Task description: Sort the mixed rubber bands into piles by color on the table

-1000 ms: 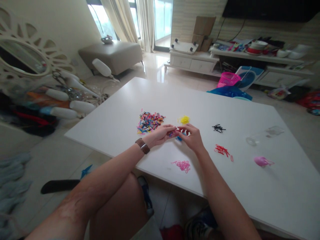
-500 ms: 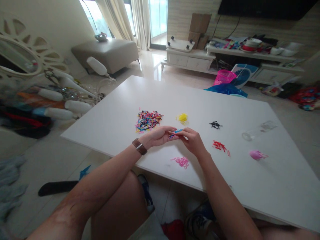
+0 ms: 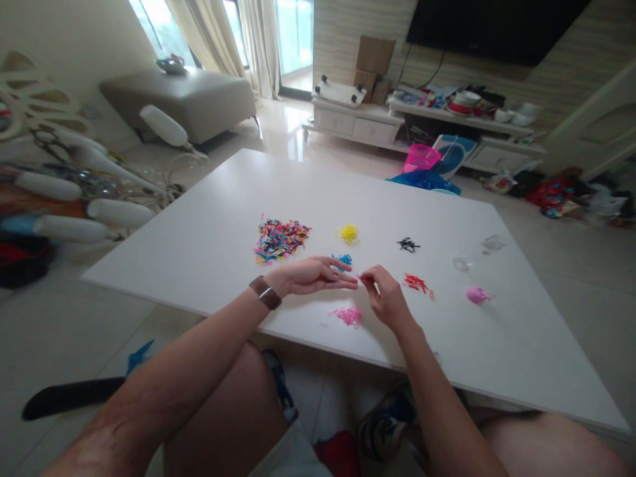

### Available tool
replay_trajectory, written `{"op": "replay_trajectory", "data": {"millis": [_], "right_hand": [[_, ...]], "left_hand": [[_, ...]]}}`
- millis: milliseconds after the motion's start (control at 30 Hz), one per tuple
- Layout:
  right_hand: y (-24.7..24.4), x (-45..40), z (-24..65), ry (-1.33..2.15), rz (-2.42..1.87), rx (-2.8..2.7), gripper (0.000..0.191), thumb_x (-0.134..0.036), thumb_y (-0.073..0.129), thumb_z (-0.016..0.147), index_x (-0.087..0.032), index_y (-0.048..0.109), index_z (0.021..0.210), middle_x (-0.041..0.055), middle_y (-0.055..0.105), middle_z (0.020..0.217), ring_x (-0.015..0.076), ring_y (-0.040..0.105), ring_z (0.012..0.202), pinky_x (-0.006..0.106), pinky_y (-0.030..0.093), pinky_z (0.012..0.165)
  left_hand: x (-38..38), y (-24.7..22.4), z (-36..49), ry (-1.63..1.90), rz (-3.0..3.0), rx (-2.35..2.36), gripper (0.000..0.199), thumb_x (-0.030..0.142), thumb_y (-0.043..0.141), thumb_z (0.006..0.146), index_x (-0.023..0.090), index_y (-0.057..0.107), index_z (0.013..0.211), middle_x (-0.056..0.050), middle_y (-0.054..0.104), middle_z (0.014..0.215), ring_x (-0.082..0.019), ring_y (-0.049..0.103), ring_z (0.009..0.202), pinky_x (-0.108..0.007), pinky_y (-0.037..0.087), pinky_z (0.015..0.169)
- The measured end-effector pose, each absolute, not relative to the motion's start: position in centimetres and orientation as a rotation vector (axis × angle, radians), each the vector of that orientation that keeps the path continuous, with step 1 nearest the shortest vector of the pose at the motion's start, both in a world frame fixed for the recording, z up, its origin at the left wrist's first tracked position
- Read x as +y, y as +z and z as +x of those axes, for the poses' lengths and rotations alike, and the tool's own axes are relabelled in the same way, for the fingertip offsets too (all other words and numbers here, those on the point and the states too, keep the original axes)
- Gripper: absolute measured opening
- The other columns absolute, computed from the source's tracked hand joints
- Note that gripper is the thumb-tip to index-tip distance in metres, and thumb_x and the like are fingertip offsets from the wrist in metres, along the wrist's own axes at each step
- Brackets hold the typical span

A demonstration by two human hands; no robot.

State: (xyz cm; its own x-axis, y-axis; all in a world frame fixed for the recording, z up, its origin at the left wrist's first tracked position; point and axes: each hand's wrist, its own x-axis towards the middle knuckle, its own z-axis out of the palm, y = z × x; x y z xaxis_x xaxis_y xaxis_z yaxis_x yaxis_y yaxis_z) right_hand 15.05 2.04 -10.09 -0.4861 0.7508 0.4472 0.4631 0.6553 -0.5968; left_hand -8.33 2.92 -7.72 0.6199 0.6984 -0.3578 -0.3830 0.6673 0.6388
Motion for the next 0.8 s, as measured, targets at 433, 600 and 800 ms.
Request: {"op": "replay_trajectory", "data": {"millis": [433,600,800], "right_hand": [[-11.2,-3.3,16.6,0.769,-1.037,-2.262,0.020,-0.023,0.054,0.096,-0.024,0.073,0.103,0.0061,0.064,0.088,0.0187,0.062,0.078,0.032,0.051,0.068],[-10.2,-2.4,16.2,0.645,-1.061,-2.083,0.014,-0.022,0.060,0.093,-0.023,0.073,0.096,0.0027,0.061,0.078,0.0151,0.057,0.068,0.029,0.048,0.062],[-8.0,0.0,13.8,0.681,-1.021,-1.968,0.008,-0.021,0.066,0.089,-0.021,0.073,0.094,0.0005,0.060,0.077,0.0124,0.056,0.066,0.027,0.045,0.060]], "left_hand": [[3.4,-8.2,-7.6,0.730,0.480,0.699,0.019,0.012,0.052,0.094,0.001,0.065,0.101,-0.026,0.070,0.111,-0.025,0.069,0.111,-0.030,0.052,0.102],[3.4,-8.7,-7.4,0.673,0.456,0.665,0.027,0.025,0.047,0.099,0.003,0.063,0.102,-0.025,0.071,0.108,-0.025,0.070,0.109,-0.035,0.050,0.103],[3.3,-9.2,-7.1,0.607,0.498,0.553,0.033,0.032,0.045,0.102,0.006,0.064,0.102,-0.019,0.072,0.102,-0.021,0.070,0.102,-0.037,0.044,0.108]]}}
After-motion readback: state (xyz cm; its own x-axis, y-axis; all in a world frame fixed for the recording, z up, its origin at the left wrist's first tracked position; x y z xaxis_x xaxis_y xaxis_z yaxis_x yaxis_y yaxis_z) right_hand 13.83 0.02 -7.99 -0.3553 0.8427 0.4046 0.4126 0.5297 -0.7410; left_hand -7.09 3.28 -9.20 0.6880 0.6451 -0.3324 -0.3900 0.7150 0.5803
